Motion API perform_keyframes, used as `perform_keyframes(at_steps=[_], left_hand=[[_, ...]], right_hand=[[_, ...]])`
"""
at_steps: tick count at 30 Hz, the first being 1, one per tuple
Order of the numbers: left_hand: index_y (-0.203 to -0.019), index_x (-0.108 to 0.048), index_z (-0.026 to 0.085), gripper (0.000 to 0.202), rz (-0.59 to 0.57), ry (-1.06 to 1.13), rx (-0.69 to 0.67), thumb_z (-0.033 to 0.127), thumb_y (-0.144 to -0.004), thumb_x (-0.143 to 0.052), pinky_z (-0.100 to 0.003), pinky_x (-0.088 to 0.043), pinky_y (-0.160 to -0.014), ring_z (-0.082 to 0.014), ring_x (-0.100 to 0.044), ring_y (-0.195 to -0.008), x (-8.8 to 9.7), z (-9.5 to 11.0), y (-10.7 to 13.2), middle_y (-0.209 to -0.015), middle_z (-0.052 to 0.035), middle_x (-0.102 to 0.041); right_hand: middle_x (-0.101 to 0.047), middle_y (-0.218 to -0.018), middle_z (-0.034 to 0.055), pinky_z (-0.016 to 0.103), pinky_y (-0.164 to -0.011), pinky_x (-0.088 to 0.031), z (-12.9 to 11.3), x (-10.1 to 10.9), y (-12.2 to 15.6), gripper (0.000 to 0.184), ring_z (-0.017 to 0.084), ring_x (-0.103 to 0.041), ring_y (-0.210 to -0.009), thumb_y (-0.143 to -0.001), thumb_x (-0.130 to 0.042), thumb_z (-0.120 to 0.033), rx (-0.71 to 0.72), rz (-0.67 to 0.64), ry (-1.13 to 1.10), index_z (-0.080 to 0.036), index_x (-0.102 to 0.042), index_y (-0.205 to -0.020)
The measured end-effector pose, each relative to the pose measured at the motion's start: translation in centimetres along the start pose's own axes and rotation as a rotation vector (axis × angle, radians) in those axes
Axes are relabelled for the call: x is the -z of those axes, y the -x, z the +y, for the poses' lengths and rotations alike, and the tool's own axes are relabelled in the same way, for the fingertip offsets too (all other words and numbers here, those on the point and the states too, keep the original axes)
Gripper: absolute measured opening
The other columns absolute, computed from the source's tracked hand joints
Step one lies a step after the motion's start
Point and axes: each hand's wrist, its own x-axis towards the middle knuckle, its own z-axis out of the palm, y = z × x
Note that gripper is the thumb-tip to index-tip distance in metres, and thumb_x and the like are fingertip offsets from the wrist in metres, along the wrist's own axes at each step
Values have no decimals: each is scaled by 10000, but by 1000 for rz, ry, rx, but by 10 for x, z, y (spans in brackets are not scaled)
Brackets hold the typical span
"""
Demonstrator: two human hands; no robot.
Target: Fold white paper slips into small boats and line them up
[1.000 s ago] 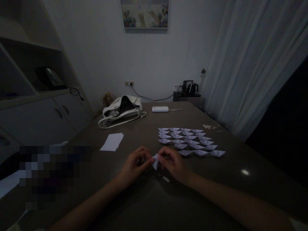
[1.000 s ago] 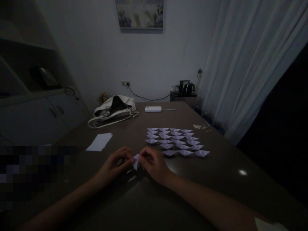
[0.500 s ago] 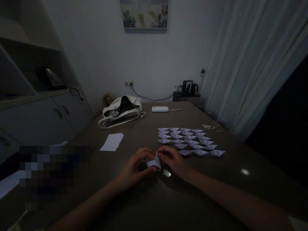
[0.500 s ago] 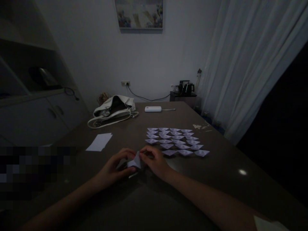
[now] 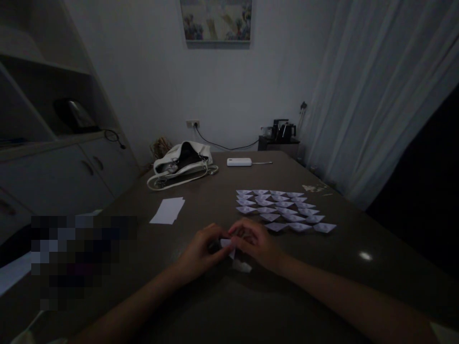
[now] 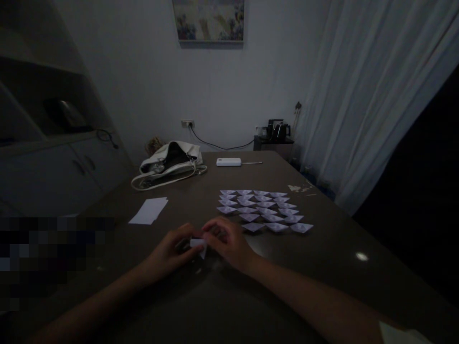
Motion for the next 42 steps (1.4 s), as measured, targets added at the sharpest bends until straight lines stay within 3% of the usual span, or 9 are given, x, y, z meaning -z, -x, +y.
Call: perform_keyframes(at_steps=[3,8,14,22,30,42], left_hand=[[-885,-640,177,149,-15,-19,-8,308,-846,-581,-274,-422,-677,-178,-552,-767,-1,-3,-1,-781,-30,-616],[-785,-630,158,142,-6,-43,7,298,-812,-631,-271,-412,-673,-180,-545,-761,1,-4,-2,-745,-27,-603],[-847,-575,170,201,14,74,60,306,-758,-694,-241,-421,-643,-151,-553,-715,1,-5,0,-758,7,-597],[-862,-574,160,147,62,137,67,307,-858,-573,-255,-444,-686,-155,-574,-740,2,0,-1,-780,-13,-617],[-842,-604,151,119,81,63,37,268,-846,-581,-246,-437,-681,-150,-570,-738,1,-1,0,-777,-15,-623],[-793,-603,146,114,91,17,26,248,-836,-577,-251,-428,-669,-151,-573,-720,-2,-1,1,-755,-22,-625]], right_hand=[[-587,-831,16,225,-598,-466,-3,0,1,177,120,-563,-722,-813,-631,-326,-14,-83,-3,-185,-585,-908],[-580,-766,-4,206,-535,-449,-6,-1,2,234,104,-559,-641,-776,-676,-356,-96,-109,-49,-182,-556,-875],[-590,-629,-33,172,-443,-432,0,-2,0,275,73,-535,-487,-750,-699,-388,-184,-175,-197,-166,-561,-837],[-597,-641,-9,173,-434,-454,10,-2,-6,261,73,-545,-487,-772,-678,-402,-144,-86,-252,-145,-641,-800],[-557,-679,-9,179,-439,-467,11,-3,-4,283,89,-537,-551,-772,-663,-433,-146,-94,-189,-158,-604,-789],[-556,-657,-13,185,-481,-431,3,-4,1,156,91,-534,-547,-820,-602,-308,-76,-86,14,-165,-572,-767]])
